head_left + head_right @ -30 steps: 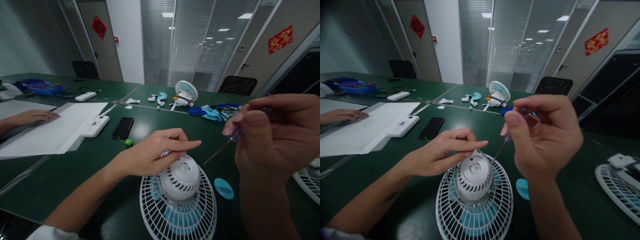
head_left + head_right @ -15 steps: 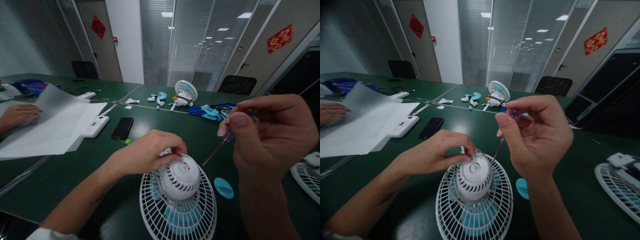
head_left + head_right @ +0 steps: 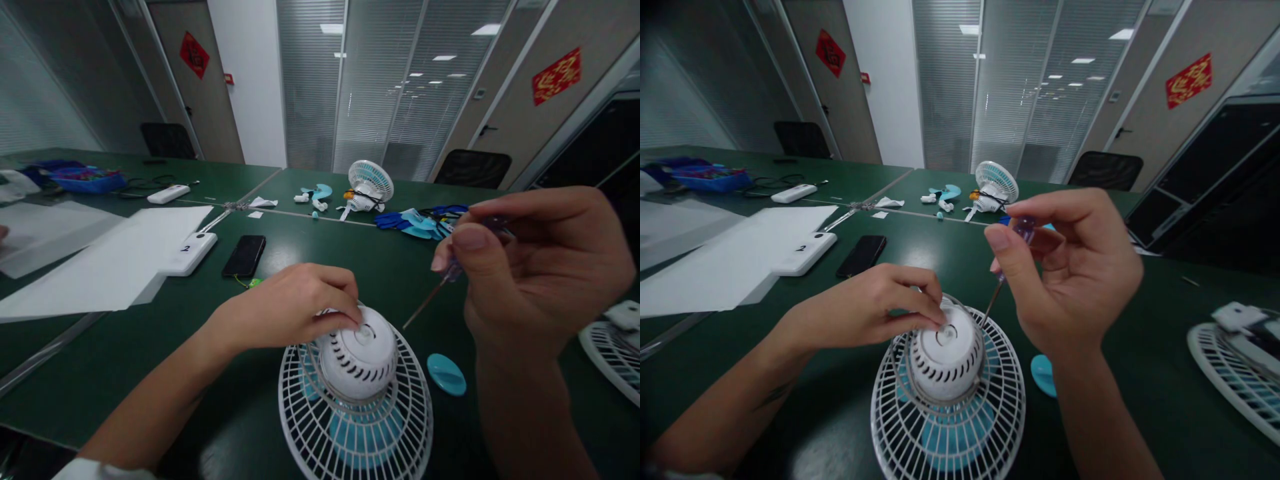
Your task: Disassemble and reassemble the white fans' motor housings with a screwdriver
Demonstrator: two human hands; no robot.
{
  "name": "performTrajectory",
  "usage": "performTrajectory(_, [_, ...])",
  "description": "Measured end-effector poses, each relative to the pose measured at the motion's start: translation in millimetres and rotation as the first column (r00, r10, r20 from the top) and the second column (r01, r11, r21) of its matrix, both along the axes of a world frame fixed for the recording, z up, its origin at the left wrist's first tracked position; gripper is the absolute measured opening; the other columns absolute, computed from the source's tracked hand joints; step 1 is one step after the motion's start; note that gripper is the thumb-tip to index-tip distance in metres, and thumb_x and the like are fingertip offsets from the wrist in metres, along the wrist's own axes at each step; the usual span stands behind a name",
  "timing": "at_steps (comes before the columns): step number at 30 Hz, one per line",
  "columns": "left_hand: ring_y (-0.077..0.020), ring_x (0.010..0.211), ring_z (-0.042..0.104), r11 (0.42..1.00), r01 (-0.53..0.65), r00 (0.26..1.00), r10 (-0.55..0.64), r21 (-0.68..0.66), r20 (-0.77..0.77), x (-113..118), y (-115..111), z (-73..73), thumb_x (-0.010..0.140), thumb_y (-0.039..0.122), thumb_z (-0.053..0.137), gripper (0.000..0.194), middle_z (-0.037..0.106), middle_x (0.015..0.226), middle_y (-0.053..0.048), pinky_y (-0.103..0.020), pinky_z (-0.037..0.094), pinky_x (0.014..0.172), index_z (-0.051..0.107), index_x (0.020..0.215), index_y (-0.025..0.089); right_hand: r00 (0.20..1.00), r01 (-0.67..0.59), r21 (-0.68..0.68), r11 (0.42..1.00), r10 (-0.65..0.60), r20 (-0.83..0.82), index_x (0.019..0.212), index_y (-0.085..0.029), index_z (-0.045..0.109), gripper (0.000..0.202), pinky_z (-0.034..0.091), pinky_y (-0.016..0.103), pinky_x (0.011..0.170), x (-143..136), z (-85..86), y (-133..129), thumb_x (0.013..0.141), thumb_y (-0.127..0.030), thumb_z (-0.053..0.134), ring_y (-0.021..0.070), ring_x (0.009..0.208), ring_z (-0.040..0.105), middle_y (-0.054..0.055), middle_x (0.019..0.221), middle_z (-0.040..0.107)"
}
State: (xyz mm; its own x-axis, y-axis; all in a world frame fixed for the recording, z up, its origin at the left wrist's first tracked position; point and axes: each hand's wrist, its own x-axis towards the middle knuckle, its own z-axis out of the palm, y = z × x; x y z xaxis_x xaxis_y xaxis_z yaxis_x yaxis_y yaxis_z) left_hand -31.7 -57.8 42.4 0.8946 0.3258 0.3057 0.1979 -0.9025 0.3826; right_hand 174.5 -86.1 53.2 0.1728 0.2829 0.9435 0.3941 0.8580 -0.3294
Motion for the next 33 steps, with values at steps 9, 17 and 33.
performTrajectory(9, [-0.0153, 0.083, 0.064, 0.991, -0.108, 0.994, 0.109, 0.079, -0.002, 12, -2, -4.0, 0.095, 0.016, 0.058, 0.009, 0.065, 0.097, -0.006, -0.025, 0.051, 0.075, 0.067, 0.093, 0.013, 1.0, -0.011, -0.041, 0.999, 0.011, -0.017, 0.087, -0.021, 0.067, 0.018, 0.051, 0.022, 0.037, -1, -0.5, -1, 0.076, -0.009, 0.073, 0.0101, 0.057, 0.058, -0.002, 0.076, 0.057])
performTrajectory(17, [-0.0142, 0.082, 0.064, 0.991, -0.094, 0.995, 0.097, 0.098, -0.018, 9, -1, -1.9, 0.093, 0.016, 0.062, 0.01, 0.066, 0.094, -0.004, -0.024, 0.05, 0.074, 0.071, 0.092, 0.015, 1.0, -0.009, -0.003, 1.0, 0.009, -0.018, 0.085, -0.018, 0.067, 0.016, 0.049, 0.019, 0.037, -1, -0.2, 1, 0.073, -0.008, 0.074, 0.0091, 0.056, 0.058, -0.002, 0.074, 0.057])
performTrajectory(33, [-0.0154, 0.09, 0.068, 0.995, 0.007, 0.998, -0.014, -0.101, -0.061, -10, -7, 12.4, 0.091, 0.018, 0.063, 0.012, 0.07, 0.106, -0.007, -0.024, 0.051, 0.085, 0.074, 0.094, 0.015, 1.0, 0.012, 0.027, 1.0, -0.012, -0.026, 0.085, -0.018, 0.069, 0.019, 0.051, 0.022, 0.034, 0, 0.6, -1, 0.072, -0.005, 0.076, 0.0104, 0.054, 0.059, 0.001, 0.076, 0.058])
